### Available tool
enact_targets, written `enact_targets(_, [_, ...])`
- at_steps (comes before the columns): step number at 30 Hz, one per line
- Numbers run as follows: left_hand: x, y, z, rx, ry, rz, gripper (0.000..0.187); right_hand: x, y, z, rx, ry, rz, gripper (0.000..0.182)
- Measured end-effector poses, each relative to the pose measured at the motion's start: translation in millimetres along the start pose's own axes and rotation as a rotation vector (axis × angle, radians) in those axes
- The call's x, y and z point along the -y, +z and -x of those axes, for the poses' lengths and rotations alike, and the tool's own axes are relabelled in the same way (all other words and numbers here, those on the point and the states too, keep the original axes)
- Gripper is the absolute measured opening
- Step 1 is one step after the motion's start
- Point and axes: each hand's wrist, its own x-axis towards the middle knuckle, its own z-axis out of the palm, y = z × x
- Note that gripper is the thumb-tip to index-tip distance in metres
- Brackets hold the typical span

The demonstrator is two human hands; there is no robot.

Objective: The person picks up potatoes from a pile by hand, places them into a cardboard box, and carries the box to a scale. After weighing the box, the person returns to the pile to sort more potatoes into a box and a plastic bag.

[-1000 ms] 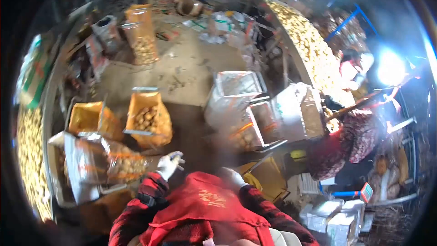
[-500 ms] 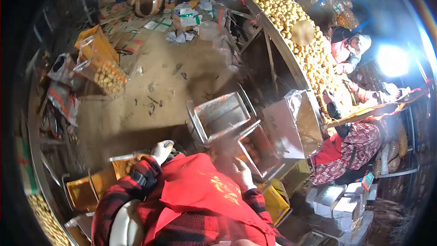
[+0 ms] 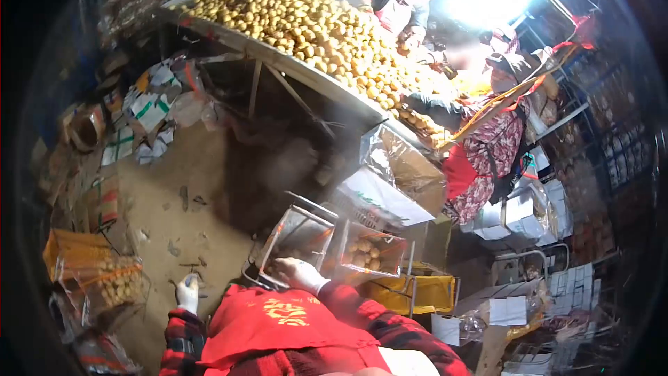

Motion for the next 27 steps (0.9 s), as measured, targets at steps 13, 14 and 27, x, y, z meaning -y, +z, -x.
enact_targets(13, [-47.0,-60.1,-173.0,0.359,-0.057,-0.134,0.025,-0.6,78.4,-93.4,0.055,0.728,-0.063,0.049])
enact_targets(14, [-51.3,-75.3,-187.9,0.375,-0.039,-0.2,0.026,0.3,86.4,-96.5,0.015,0.781,-0.021,0.049])
enact_targets(27, [-431.3,84.8,-194.5,0.846,1.514,-0.664,0.05,-8.1,120.7,-117.7,-0.028,1.074,-0.125,0.059])
